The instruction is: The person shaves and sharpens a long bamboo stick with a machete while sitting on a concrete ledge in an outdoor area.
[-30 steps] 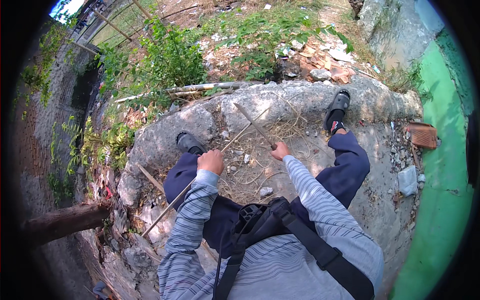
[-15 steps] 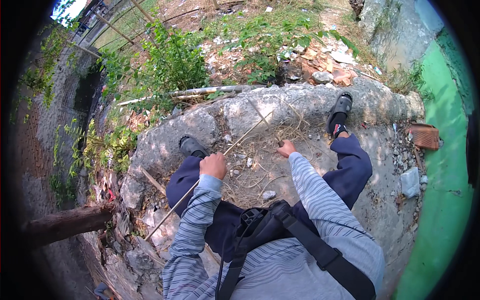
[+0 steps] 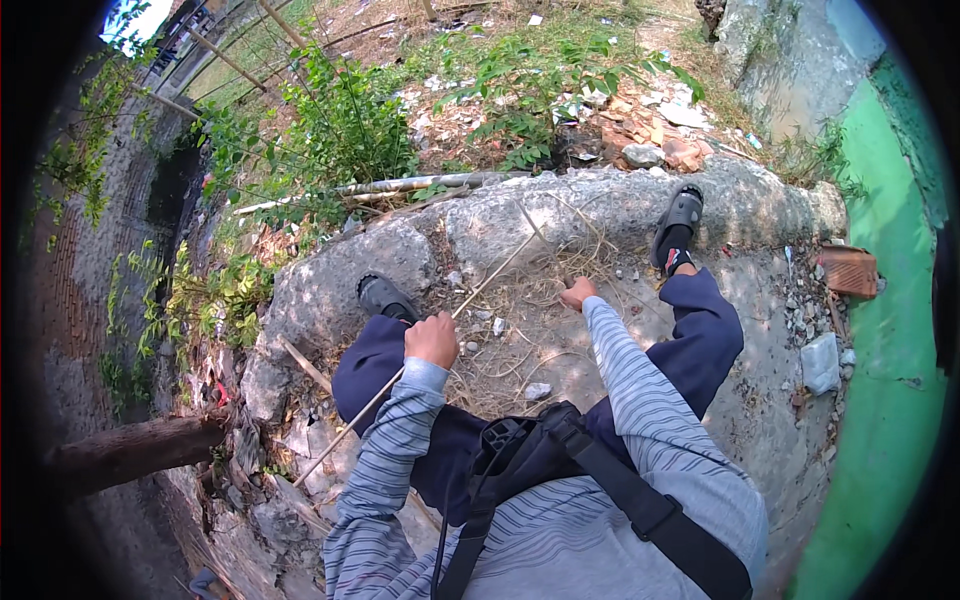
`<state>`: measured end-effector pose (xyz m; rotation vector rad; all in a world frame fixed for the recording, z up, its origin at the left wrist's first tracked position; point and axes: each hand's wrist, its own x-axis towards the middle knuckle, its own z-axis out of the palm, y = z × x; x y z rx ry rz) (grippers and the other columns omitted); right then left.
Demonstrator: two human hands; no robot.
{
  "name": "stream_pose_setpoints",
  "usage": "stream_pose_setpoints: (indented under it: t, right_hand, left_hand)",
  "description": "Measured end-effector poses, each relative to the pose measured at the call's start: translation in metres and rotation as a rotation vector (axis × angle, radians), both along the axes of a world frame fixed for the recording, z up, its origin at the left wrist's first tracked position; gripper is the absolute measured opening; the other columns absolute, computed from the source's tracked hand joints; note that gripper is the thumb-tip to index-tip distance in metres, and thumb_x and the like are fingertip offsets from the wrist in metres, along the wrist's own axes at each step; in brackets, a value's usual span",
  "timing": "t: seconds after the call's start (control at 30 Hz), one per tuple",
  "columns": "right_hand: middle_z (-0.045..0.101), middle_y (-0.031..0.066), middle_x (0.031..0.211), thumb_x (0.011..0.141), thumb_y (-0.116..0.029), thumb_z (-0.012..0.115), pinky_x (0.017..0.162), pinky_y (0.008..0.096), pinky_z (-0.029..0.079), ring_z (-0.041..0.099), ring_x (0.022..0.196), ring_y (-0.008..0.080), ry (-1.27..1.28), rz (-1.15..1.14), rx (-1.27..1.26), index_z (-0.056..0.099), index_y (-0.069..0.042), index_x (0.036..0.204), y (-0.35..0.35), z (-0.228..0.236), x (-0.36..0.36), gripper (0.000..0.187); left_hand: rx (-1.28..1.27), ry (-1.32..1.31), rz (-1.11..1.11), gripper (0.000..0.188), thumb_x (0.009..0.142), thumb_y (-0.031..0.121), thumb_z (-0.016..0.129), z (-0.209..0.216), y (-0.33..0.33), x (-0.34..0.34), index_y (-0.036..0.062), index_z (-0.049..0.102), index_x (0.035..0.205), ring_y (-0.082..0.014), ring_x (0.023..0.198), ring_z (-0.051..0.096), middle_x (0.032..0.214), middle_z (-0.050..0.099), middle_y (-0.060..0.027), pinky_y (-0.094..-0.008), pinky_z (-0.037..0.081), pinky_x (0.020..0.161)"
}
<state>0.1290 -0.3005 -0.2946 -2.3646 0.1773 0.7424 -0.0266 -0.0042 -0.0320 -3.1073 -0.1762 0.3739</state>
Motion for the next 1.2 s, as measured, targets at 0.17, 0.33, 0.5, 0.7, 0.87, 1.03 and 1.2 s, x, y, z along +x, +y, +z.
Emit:
stream_pose_setpoints:
  t: [0.17, 0.33, 0.5, 0.7, 0.87, 1.03, 1.2]
  right_hand:
    - [0.070, 0.0212, 0.086, 0.069, -0.026, 0.069, 0.078, 0.0438, 0.052, 0.068, 0.082, 0.0351, -0.069, 0.219, 0.030, 0.070, -0.004, 0.089, 0.014, 0.010, -0.014, 0.030]
    - [0.070, 0.0196, 0.091, 0.070, -0.028, 0.072, 0.081, 0.0422, 0.052, 0.069, 0.088, 0.0323, 0.118, -0.071, -0.070, 0.071, -0.005, 0.093, -0.022, -0.015, 0.011, 0.033]
    - [0.070, 0.0231, 0.101, 0.070, -0.029, 0.069, 0.086, 0.0443, 0.052, 0.067, 0.099, 0.0378, -0.005, 0.267, 0.089, 0.071, -0.005, 0.096, 0.011, -0.011, -0.032, 0.036]
    - [0.070, 0.0197, 0.085, 0.068, -0.029, 0.072, 0.076, 0.0429, 0.051, 0.067, 0.081, 0.0341, -0.032, -0.038, 0.065, 0.070, -0.002, 0.086, -0.007, -0.018, -0.027, 0.032]
    - [0.069, 0.0182, 0.081, 0.070, -0.031, 0.072, 0.073, 0.0431, 0.051, 0.067, 0.078, 0.0337, -0.139, 0.292, 0.152, 0.069, -0.003, 0.083, 0.015, -0.010, -0.038, 0.030]
    - [0.069, 0.0180, 0.081, 0.070, -0.028, 0.073, 0.073, 0.0420, 0.051, 0.067, 0.076, 0.0326, 0.007, -0.174, -0.001, 0.068, -0.002, 0.084, -0.044, -0.050, 0.011, 0.030]
    - [0.068, 0.0196, 0.077, 0.070, -0.027, 0.071, 0.070, 0.0413, 0.051, 0.066, 0.071, 0.0300, -0.086, 0.171, 0.043, 0.066, 0.002, 0.081, 0.033, -0.012, -0.008, 0.031]
  left_hand:
    - [0.000, 0.056, 0.052, 0.019, 0.091, 0.021, 0.054, 0.003, 0.011, -0.010, 0.0050, 0.064, 0.091, -0.0367, 0.079, 0.070, 0.085, 0.070, -0.0179, -0.0485, 0.055, 0.067]
    - [-0.011, -0.017, -0.043, 0.014, 0.087, 0.017, 0.056, 0.001, -0.008, -0.002, 0.0057, 0.065, 0.086, -0.0344, 0.077, 0.071, 0.084, 0.071, -0.0157, -0.0453, 0.056, 0.063]
    - [0.034, 0.023, 0.028, 0.017, 0.089, 0.019, 0.055, 0.007, 0.013, -0.010, 0.0050, 0.064, 0.085, -0.0342, 0.076, 0.071, 0.083, 0.071, -0.0160, -0.0458, 0.056, 0.064]
    - [-0.005, -0.009, -0.007, 0.020, 0.091, 0.023, 0.056, 0.004, 0.000, -0.001, 0.0055, 0.064, 0.085, -0.0332, 0.075, 0.071, 0.081, 0.071, -0.0149, -0.0452, 0.056, 0.063]
    - [0.051, 0.003, 0.013, 0.019, 0.091, 0.022, 0.056, 0.003, 0.011, -0.010, 0.0053, 0.064, 0.085, -0.0322, 0.072, 0.071, 0.078, 0.070, -0.0149, -0.0444, 0.055, 0.060]
    - [0.004, -0.071, -0.121, 0.014, 0.087, 0.015, 0.055, 0.005, -0.025, 0.013, 0.0040, 0.063, 0.084, -0.0310, 0.068, 0.071, 0.076, 0.070, -0.0143, -0.0422, 0.056, 0.058]
    - [0.076, -0.017, -0.032, 0.014, 0.086, 0.013, 0.055, 0.005, 0.013, -0.010, 0.0049, 0.064, 0.079, -0.0303, 0.069, 0.071, 0.075, 0.070, -0.0146, -0.0412, 0.056, 0.058]
